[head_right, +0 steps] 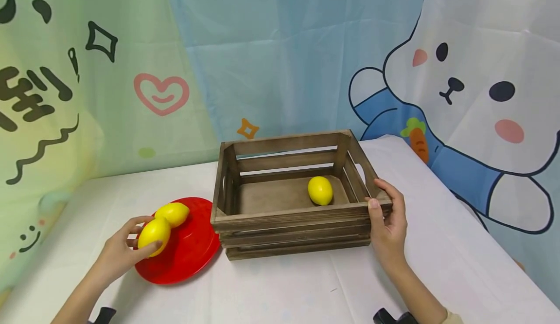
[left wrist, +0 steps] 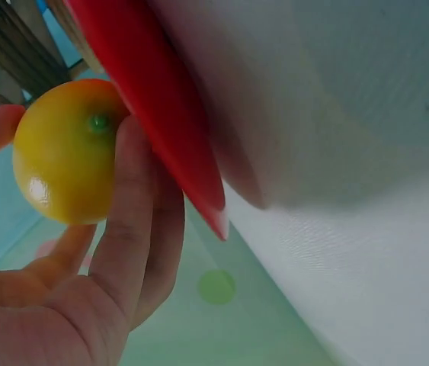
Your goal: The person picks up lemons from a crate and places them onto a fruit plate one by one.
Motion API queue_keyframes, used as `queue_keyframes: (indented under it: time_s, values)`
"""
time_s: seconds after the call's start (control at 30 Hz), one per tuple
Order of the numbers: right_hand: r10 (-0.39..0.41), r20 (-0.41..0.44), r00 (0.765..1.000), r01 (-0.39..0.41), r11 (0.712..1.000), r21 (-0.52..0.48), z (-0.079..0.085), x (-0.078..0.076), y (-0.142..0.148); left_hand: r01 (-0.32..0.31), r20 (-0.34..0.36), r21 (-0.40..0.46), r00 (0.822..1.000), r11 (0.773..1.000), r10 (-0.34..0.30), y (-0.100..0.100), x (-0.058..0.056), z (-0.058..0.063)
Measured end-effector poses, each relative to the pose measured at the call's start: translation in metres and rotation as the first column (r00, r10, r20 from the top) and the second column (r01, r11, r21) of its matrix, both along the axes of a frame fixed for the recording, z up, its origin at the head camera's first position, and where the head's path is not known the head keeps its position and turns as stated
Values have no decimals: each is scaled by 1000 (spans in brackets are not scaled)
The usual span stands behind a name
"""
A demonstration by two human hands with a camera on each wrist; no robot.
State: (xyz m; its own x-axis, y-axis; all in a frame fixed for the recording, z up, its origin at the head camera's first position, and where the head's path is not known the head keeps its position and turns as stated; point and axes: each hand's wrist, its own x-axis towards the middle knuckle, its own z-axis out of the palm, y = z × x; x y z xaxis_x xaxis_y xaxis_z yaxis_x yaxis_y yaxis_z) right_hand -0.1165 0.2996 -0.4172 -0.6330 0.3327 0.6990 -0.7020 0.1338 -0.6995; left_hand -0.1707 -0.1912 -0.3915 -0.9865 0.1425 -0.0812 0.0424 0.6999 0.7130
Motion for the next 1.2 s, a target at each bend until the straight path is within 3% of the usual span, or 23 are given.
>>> queue_keyframes:
  time_s: [0.17, 0.47, 0.93, 1.2]
  values:
    - [1, 0, 1000, -1, 1000, 0, 0, 0, 0, 12, -3, -18, 1000, 1000, -12, 0, -2, -6]
    - [-13, 1, 1000, 13, 1000, 2, 0, 1, -1, 13, -123, -83, 992, 996, -23, 4, -3, -10]
    - [-6, -4, 1000, 6, 1000, 4, 1, 0, 0, 32, -137, -91, 990, 995, -44, 4, -3, -10]
    - [-14, 2, 1000, 14, 1000, 4, -1, 0, 0, -8, -116, -146, 993, 989, -9, 5, -2, -4]
